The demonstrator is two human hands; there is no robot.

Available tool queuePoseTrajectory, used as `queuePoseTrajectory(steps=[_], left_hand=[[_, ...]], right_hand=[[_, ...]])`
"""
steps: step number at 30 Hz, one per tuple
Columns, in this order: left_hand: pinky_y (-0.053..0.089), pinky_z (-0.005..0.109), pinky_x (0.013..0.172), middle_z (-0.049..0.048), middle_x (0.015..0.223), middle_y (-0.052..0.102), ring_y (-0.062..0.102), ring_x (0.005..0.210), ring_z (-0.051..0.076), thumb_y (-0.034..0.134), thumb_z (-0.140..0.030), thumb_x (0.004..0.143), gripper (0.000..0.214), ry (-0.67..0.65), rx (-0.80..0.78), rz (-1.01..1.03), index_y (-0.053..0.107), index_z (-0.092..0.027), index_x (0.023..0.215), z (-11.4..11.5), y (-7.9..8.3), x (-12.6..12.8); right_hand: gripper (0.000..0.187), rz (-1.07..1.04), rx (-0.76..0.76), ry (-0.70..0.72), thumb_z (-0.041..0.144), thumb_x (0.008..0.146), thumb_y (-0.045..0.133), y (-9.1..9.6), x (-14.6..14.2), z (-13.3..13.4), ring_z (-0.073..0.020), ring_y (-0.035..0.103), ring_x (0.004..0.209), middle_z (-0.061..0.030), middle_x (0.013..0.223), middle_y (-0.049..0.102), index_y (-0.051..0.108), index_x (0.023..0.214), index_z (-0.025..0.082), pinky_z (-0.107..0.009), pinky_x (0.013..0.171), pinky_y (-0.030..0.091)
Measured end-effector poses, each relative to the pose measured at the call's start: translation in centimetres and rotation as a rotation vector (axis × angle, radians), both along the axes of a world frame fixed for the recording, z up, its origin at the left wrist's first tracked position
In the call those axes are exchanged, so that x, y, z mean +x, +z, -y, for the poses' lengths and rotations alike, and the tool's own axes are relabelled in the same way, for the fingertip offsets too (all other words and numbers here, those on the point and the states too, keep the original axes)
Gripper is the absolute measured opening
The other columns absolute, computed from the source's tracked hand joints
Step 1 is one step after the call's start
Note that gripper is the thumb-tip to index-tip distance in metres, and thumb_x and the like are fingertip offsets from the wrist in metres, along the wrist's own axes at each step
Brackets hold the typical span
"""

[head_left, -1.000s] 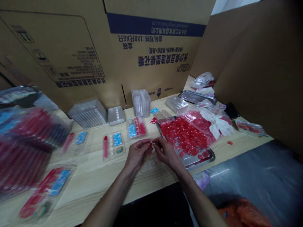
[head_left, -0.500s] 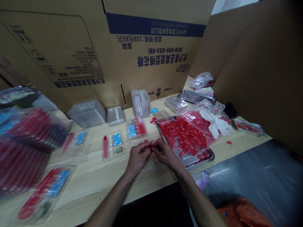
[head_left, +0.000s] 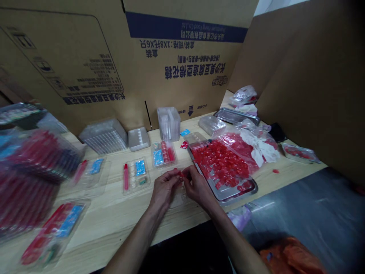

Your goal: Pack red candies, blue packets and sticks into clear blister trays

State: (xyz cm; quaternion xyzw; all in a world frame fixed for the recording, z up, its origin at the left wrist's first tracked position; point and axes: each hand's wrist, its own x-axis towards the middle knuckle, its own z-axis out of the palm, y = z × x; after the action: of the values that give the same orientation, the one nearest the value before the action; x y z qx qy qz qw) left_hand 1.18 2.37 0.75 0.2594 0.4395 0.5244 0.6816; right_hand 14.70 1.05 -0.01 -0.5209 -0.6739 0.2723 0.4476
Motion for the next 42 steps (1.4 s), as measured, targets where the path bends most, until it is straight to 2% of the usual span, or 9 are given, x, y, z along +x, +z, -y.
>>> queuePoseTrajectory(steps=[7,12,15,21,26,31,35,38,42], left_hand=[[0.055,0.018,0.068,0.0088,0.076,0.075,0.068,0.068,0.012,0.086,-0.012,0.054,0.024,0.013,-0.147,0.114,0.075,-0.008,0.075,-0.3,0.2,0.1],[0.053,0.024,0.073,0.0084,0.076,0.074,0.067,0.07,0.015,0.088,-0.025,0.054,0.029,-0.021,-0.042,0.022,0.075,-0.009,0.074,-0.3,-0.4,0.1],[0.049,0.023,0.07,0.0055,0.077,0.072,0.063,0.07,0.013,0.081,-0.029,0.065,0.023,-0.031,0.106,-0.179,0.073,-0.012,0.079,-0.1,-0.7,-0.1],[0.043,0.026,0.068,0.0028,0.082,0.062,0.056,0.074,0.015,0.056,-0.026,0.087,0.013,-0.167,0.664,-0.866,0.066,-0.018,0.083,0.4,0.2,-1.3],[0.043,0.027,0.067,0.0033,0.083,0.059,0.056,0.073,0.016,0.051,-0.022,0.089,0.011,-0.215,0.848,-1.001,0.061,-0.019,0.086,0.3,0.3,-1.7],[0.042,0.026,0.065,0.0032,0.082,0.058,0.055,0.074,0.016,0.051,-0.022,0.088,0.01,-0.224,0.807,-1.026,0.059,-0.019,0.084,0.4,0.3,-2.0],[0.04,0.024,0.062,0.0011,0.078,0.058,0.053,0.069,0.014,0.055,-0.022,0.084,0.007,-0.322,0.75,-0.953,0.06,-0.019,0.08,0.5,0.5,-2.6],[0.041,0.022,0.063,0.0004,0.077,0.06,0.054,0.068,0.012,0.061,-0.025,0.082,0.008,-0.317,0.61,-0.728,0.061,-0.018,0.079,0.5,0.4,-2.7],[0.048,0.024,0.064,0.001,0.075,0.066,0.061,0.064,0.012,0.073,-0.042,0.077,0.028,-0.231,0.214,-0.267,0.063,-0.017,0.085,0.4,0.8,-2.5]], right_hand=[[0.019,-0.013,0.114,-0.056,0.011,0.088,0.045,0.0,-1.0,0.3,-0.0186,0.065,0.081,-0.0063,0.09,0.066,0.051,0.104,0.019,-0.029,0.071,0.049],[0.017,-0.054,0.095,-0.031,0.012,0.087,0.046,0.0,-1.1,0.4,-0.0177,0.066,0.079,-0.0061,0.089,0.067,0.052,0.101,0.019,-0.028,0.07,0.05],[0.01,-0.046,0.047,-0.028,0.016,0.089,0.048,0.3,-1.0,0.5,-0.017,0.065,0.074,-0.0051,0.085,0.067,0.052,0.098,0.019,-0.027,0.066,0.048],[0.008,0.073,-0.07,-0.079,0.014,0.084,0.052,1.1,-0.7,0.3,-0.0182,0.063,0.066,-0.003,0.074,0.065,0.048,0.085,0.021,-0.026,0.059,0.041],[0.01,0.175,-0.142,-0.044,0.011,0.082,0.053,1.5,-0.4,0.2,-0.0195,0.063,0.068,-0.0037,0.073,0.065,0.05,0.083,0.02,-0.025,0.057,0.037],[0.007,0.311,-0.106,-0.032,0.014,0.085,0.053,1.4,-0.1,0.3,-0.0197,0.064,0.067,-0.0054,0.074,0.067,0.054,0.082,0.02,-0.026,0.057,0.033],[0.016,0.341,-0.103,0.019,0.01,0.086,0.049,1.2,0.4,0.3,-0.0174,0.061,0.064,-0.0024,0.068,0.064,0.051,0.075,0.021,-0.025,0.057,0.032],[0.014,0.388,0.001,0.001,0.01,0.089,0.045,1.7,0.1,0.6,-0.0186,0.06,0.068,-0.0036,0.073,0.062,0.051,0.082,0.02,-0.026,0.06,0.034],[0.016,0.516,0.174,0.004,0.007,0.088,0.041,2.4,-0.9,1.2,-0.0231,0.056,0.081,-0.0093,0.084,0.061,0.054,0.092,0.017,-0.031,0.073,0.04]])
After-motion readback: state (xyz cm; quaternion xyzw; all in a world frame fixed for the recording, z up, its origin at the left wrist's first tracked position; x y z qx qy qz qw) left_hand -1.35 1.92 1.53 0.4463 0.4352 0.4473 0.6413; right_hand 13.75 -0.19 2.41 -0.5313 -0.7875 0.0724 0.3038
